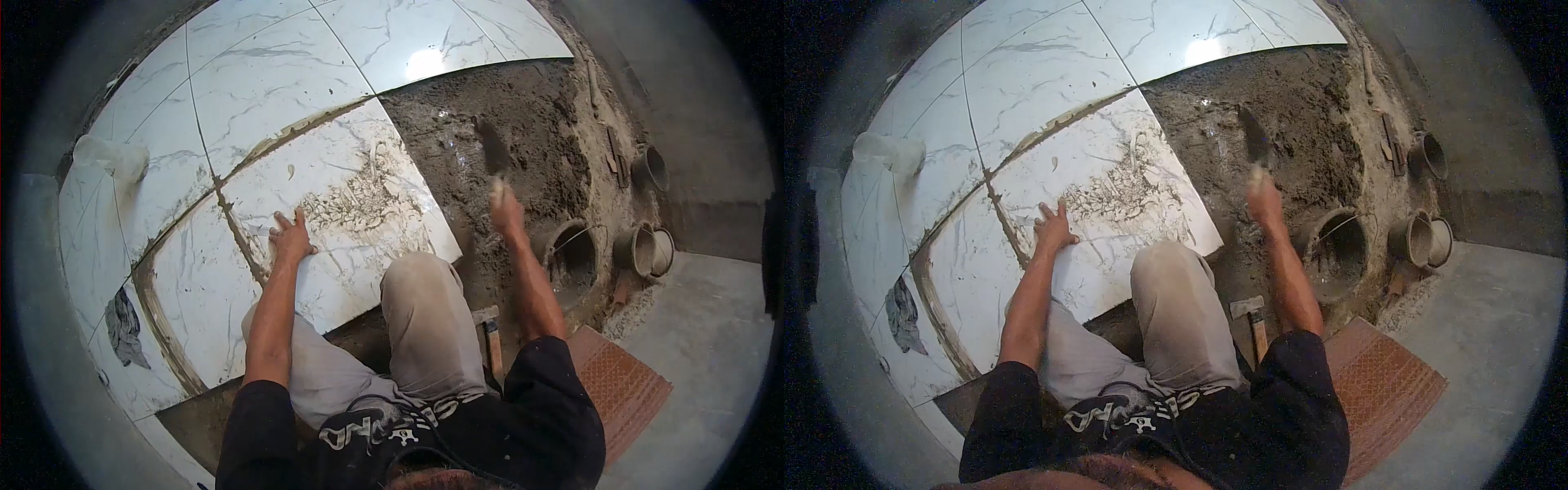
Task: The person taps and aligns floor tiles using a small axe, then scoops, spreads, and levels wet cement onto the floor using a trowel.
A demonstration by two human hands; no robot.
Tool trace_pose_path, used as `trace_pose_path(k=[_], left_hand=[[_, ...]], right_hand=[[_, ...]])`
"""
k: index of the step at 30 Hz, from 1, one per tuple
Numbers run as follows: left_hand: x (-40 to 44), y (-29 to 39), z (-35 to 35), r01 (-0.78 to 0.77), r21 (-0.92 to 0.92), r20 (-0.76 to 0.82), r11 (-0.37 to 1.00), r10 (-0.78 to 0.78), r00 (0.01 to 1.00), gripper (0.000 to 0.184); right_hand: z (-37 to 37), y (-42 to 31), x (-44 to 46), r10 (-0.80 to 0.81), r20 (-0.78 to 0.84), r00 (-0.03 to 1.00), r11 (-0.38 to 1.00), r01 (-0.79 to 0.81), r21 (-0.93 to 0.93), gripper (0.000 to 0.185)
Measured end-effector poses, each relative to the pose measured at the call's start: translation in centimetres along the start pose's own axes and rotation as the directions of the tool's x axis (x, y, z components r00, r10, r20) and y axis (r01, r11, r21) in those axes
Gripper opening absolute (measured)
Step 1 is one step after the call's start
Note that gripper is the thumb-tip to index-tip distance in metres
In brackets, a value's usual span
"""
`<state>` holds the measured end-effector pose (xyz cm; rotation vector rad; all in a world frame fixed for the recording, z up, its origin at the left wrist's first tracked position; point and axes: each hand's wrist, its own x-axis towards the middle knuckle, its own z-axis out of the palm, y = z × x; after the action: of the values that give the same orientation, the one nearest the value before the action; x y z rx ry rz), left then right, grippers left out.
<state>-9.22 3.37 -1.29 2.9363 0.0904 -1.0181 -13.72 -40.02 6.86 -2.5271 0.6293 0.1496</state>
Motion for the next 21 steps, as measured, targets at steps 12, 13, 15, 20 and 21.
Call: trace_pose_path(k=[12, 13, 15, 20, 21], left_hand=[[-0.3, 0.2, 0.0, -0.006, -0.006, -0.017, 1.0, 0.006, 1.0, 0.109], [-0.3, 0.1, 0.1, -0.005, -0.006, -0.022, 1.0, 0.005, 1.0, 0.109], [0.1, -0.1, 0.2, -0.008, -0.005, -0.027, 1.0, 0.008, 1.0, 0.109], [0.5, 0.0, 0.4, -0.003, 0.083, 0.0, 0.997, 0.003, 1.0, 0.117], [0.7, -0.1, 0.4, -0.009, 0.089, -0.001, 0.996, 0.009, 1.0, 0.117]], right_hand=[[6.8, -5.2, 0.9, -0.113, 0.184, 0.977, 0.992, 0.121, -0.035, 0.048], [5.7, -3.6, 0.8, -0.033, 0.24, 0.97, 0.989, 0.066, -0.132, 0.049], [4.4, 0.0, 0.1, -0.06, 0.004, 0.998, 0.998, 0.06, -0.019, 0.05], [4.7, 3.1, -3.5, 0.016, -0.053, 0.998, 1.0, -0.016, -0.003, 0.05], [5.4, 2.4, -4.6, -0.079, -0.07, 0.994, 0.997, 0.081, 0.021, 0.05]])
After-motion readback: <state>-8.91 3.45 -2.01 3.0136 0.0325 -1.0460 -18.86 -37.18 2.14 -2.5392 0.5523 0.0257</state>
